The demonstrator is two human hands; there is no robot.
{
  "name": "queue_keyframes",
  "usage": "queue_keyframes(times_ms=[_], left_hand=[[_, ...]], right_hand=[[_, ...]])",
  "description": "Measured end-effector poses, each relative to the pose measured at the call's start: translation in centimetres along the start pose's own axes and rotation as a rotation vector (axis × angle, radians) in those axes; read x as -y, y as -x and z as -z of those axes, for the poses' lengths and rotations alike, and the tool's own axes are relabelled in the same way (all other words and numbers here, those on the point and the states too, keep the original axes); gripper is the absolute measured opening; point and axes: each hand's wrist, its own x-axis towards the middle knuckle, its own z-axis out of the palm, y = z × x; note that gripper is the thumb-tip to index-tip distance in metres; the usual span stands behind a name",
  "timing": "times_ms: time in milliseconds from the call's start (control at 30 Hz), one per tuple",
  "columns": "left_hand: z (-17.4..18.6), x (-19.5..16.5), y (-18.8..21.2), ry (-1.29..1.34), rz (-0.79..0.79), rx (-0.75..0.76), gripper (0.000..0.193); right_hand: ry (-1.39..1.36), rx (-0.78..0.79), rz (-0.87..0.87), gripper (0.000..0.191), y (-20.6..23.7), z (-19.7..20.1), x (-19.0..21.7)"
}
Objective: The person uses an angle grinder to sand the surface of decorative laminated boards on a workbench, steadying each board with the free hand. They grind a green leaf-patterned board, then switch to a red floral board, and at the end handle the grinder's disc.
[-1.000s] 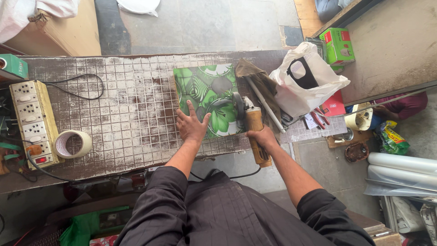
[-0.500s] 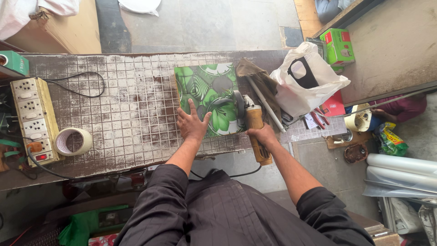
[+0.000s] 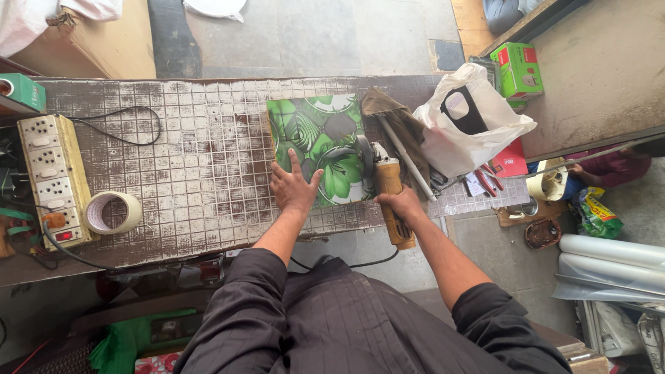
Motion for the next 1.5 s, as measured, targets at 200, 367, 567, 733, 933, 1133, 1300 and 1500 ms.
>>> queue_keyframes(times_ms=[200, 367, 567, 733, 933, 1133, 1300, 1500], left_hand=[[-0.1, 0.1, 0.0, 0.006, -0.001, -0.004, 0.099], [-0.1, 0.3, 0.1, 0.011, -0.004, 0.005, 0.099], [0.0, 0.5, 0.0, 0.000, -0.011, -0.001, 0.098], [0.1, 0.5, -0.2, 0.001, -0.005, 0.013, 0.098], [0.0, 0.6, -0.5, 0.005, -0.015, -0.021, 0.098], [-0.5, 0.7, -0.7, -0.015, -0.012, -0.039, 0.098], [-1.1, 0.7, -0.7, -0.018, -0.006, -0.030, 0.099], [-0.8, 0.7, -0.9, -0.034, -0.050, -0.086, 0.098]], right_hand=[[-0.008, 0.012, 0.013, 0.062, -0.3, -0.1, 0.2], [-0.027, 0.029, 0.027, 0.059, 0.0, -0.2, 0.4], [-0.008, 0.022, 0.011, 0.060, 0.0, -0.2, 1.0], [0.018, 0.018, -0.003, 0.062, -0.1, -0.2, 1.4], [0.032, 0.006, 0.002, 0.063, -0.1, -0.3, 1.9], [0.055, 0.004, 0.009, 0.061, -0.7, -0.3, 1.8], [0.037, 0.025, 0.011, 0.061, -1.4, -0.2, 1.4], [0.062, 0.004, 0.011, 0.060, -1.7, 0.0, 1.6]])
